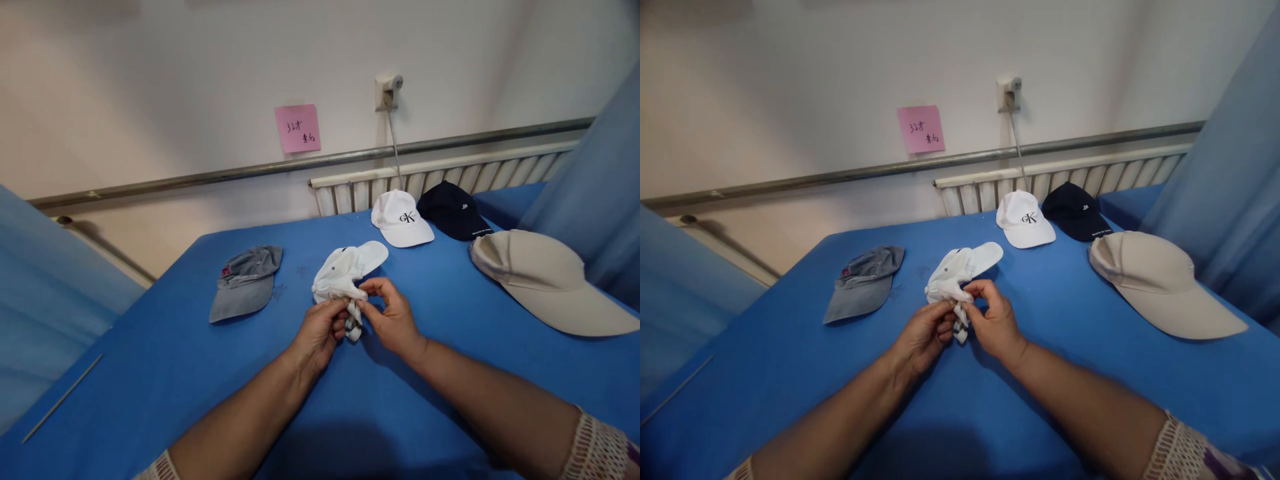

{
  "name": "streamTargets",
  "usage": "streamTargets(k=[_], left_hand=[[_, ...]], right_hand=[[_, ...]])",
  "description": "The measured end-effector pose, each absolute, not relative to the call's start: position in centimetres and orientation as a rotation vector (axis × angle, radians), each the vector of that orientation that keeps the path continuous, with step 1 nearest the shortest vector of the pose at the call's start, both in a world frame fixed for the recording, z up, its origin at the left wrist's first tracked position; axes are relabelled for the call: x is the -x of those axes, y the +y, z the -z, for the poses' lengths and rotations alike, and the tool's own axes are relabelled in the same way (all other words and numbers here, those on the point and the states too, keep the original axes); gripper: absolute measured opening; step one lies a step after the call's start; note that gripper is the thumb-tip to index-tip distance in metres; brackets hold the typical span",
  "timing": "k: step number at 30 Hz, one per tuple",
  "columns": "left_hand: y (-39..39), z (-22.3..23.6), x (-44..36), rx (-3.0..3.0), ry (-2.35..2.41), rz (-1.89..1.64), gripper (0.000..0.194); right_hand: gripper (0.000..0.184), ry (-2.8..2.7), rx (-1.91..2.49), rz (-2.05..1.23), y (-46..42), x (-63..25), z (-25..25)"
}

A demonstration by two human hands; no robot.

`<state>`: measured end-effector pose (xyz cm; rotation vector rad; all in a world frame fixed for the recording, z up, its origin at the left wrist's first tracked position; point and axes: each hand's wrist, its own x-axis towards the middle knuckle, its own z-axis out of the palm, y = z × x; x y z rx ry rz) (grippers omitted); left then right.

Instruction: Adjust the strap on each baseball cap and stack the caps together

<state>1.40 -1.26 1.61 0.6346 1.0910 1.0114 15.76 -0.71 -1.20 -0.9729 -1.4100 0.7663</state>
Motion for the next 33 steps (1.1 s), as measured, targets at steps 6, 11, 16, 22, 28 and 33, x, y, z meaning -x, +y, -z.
streamTargets(k=[6,11,16,22,28,33], left_hand=[[-1.4,-0.8,-1.5,-0.914,1.202,-1.088,0.032],[-0.9,-0.7,-1.6,-1.091,1.293,-1.159,0.032],[-0.3,-0.4,-1.1,-1.158,1.314,-1.299,0.031],[0.5,0.1,0.4,-1.461,1.535,-1.386,0.033],[1.3,0.3,0.4,-1.500,1.493,-1.284,0.017],[1.0,-0.1,0.4,-1.538,1.520,-1.355,0.017]], right_hand=[[0.023,-1.117,0.897,-1.014,0.0,-15.2,1.6],[0.027,-1.103,0.878,-1.098,0.1,-15.1,1.8],[0.029,-1.078,0.850,-1.176,0.1,-15.3,1.4],[0.032,-1.012,0.836,-1.239,0.4,-15.2,1.2],[0.034,-1.071,1.007,-1.068,0.8,-15.6,2.3],[0.031,-1.178,1.168,-0.955,0.7,-16.4,1.8]])
